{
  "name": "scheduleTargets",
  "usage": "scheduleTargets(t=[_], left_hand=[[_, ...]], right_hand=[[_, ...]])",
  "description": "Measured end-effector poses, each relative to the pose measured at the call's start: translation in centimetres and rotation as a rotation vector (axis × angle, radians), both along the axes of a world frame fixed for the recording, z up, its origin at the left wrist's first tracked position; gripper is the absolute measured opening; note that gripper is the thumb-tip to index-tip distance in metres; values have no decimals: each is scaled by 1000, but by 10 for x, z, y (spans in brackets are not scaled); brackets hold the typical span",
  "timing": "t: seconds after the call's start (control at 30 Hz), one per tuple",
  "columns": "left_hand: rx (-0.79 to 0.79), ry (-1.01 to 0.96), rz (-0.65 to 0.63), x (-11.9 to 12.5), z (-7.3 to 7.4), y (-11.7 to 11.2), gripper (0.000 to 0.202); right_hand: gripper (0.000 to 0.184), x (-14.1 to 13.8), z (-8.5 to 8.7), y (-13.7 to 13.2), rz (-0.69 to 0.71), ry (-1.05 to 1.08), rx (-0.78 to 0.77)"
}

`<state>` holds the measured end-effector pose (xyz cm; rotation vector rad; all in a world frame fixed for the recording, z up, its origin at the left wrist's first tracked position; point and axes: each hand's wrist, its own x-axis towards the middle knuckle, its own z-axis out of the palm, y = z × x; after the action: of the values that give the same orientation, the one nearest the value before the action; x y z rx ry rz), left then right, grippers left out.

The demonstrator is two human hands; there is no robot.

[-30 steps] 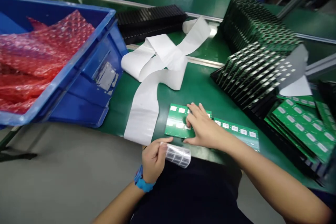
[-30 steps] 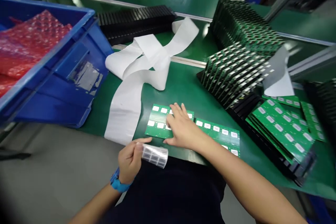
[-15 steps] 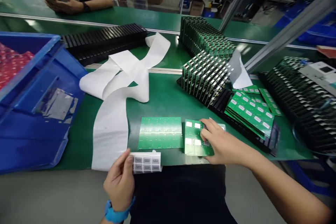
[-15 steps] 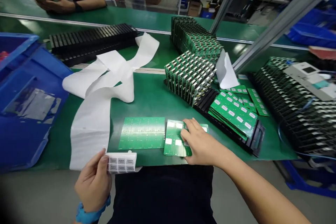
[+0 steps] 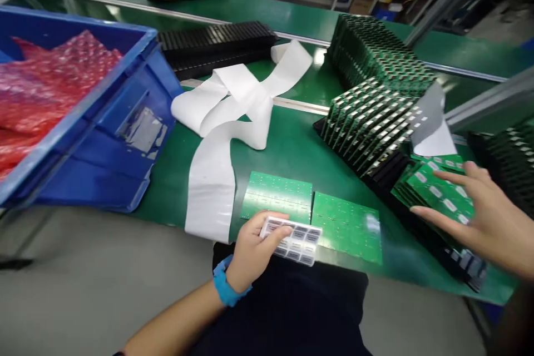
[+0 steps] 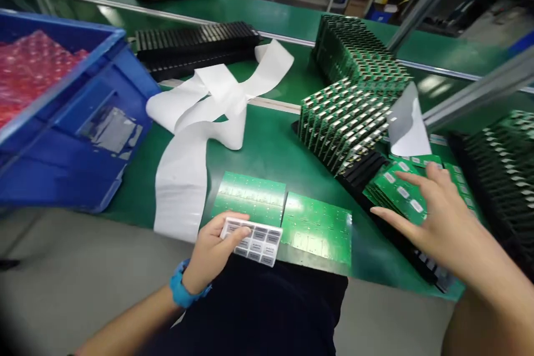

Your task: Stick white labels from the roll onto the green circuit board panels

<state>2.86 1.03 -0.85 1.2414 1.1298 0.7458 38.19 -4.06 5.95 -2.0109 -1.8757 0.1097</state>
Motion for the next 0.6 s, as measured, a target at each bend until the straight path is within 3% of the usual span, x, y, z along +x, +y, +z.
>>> scheduleTargets(t=[0.03, 0.13, 0.23, 0.27, 0.37, 0.5, 0.6], left_hand=[[32, -17, 7, 1, 0, 0, 16], [75, -62, 15, 1, 2, -2, 12], [114, -63, 23, -4, 2, -3, 11], [130, -62, 22, -6, 2, -3, 12], [157, -50, 28, -13, 0, -3, 12], [100, -10, 141, -17, -4, -2, 22], [76, 0, 171, -20, -4, 0, 23]], right_hand=[[47, -31, 4, 3, 22, 24, -1], [28, -119, 3, 12, 350, 284, -92], [12, -174, -10, 23, 369, 503, -216], [5, -183, -15, 26, 344, 548, -248], [13, -192, -22, 31, 316, 611, -312], [13, -194, -22, 33, 354, 653, -368], [28, -196, -21, 36, 321, 701, -416]])
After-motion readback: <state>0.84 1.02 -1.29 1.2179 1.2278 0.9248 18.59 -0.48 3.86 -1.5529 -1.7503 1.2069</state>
